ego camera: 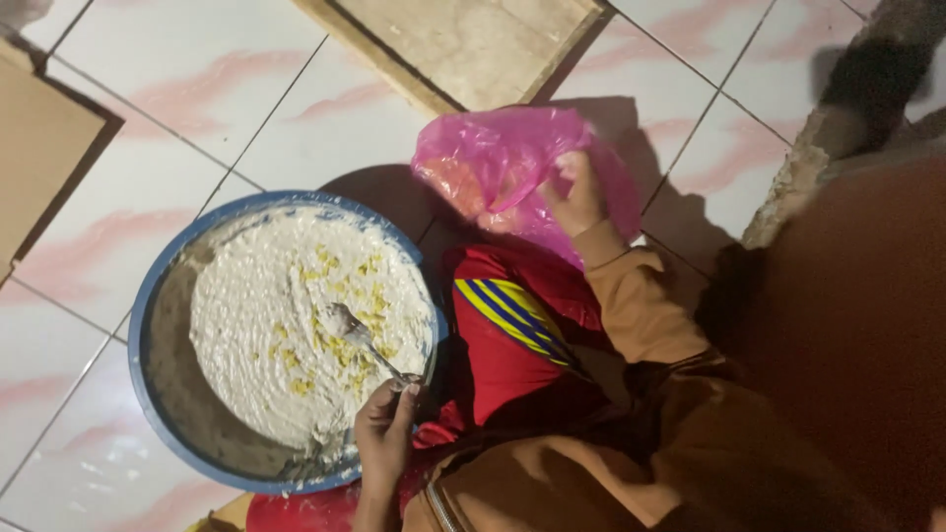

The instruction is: Filling and folding yellow dumpling wrappers with a white mixture using a fork while sitting on the floor.

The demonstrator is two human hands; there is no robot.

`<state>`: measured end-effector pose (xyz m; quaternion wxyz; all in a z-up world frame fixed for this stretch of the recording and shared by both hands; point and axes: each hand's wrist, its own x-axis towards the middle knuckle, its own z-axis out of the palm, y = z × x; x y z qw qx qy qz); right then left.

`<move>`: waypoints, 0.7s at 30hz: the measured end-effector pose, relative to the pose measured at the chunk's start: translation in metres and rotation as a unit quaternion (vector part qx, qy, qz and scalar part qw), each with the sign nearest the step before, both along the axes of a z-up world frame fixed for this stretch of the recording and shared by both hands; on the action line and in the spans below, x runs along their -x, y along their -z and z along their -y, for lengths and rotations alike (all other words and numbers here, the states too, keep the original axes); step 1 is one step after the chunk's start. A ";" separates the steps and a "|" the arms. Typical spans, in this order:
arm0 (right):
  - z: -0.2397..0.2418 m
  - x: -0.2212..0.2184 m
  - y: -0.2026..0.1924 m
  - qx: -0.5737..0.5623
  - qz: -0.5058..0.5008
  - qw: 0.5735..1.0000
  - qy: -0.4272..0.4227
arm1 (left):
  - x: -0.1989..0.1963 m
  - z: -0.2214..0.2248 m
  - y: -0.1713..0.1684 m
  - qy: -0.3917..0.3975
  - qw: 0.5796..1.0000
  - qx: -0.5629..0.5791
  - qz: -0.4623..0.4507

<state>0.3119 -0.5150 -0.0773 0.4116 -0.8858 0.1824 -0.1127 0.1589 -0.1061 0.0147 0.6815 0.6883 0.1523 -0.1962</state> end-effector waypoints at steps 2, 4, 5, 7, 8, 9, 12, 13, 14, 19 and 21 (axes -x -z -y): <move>-0.006 0.016 0.062 -0.045 0.007 0.999 -0.023 | -0.005 0.007 0.001 0.016 1.000 -0.009 -0.003; -0.027 0.030 0.067 -0.089 0.013 0.995 -0.047 | -0.011 0.013 -0.003 0.032 0.999 -0.017 -0.007; -0.046 0.034 0.041 -0.075 -0.078 0.985 -0.137 | -0.015 0.016 -0.008 0.032 0.999 -0.017 -0.014; -0.061 0.038 0.015 -0.062 -0.167 0.958 -0.223 | -0.018 0.018 -0.009 0.035 0.999 -0.019 -0.022; -0.060 0.037 0.016 -0.141 -0.168 0.952 -0.212 | -0.017 0.016 -0.007 0.032 0.999 -0.029 -0.008; -0.059 0.037 0.016 -0.219 -0.168 0.940 -0.199 | -0.016 0.014 -0.004 0.029 0.999 -0.039 0.007; -0.009 0.029 0.035 -0.051 -0.206 0.976 -0.057 | -0.011 0.008 0.003 0.025 0.997 -0.076 -0.015; 0.007 0.022 0.046 -0.052 -0.205 0.976 -0.056 | -0.013 0.010 -0.001 0.026 0.997 -0.077 -0.014; 0.025 0.015 0.057 0.017 -0.168 0.986 -0.009 | -0.015 0.012 -0.005 0.025 0.997 -0.073 -0.016; 0.051 -0.015 0.046 0.057 -0.243 0.965 0.085 | -0.017 0.016 -0.004 0.054 0.997 -0.058 0.011; 0.043 -0.019 0.038 0.046 -0.242 0.965 0.087 | -0.018 0.019 -0.007 0.043 0.999 -0.025 -0.008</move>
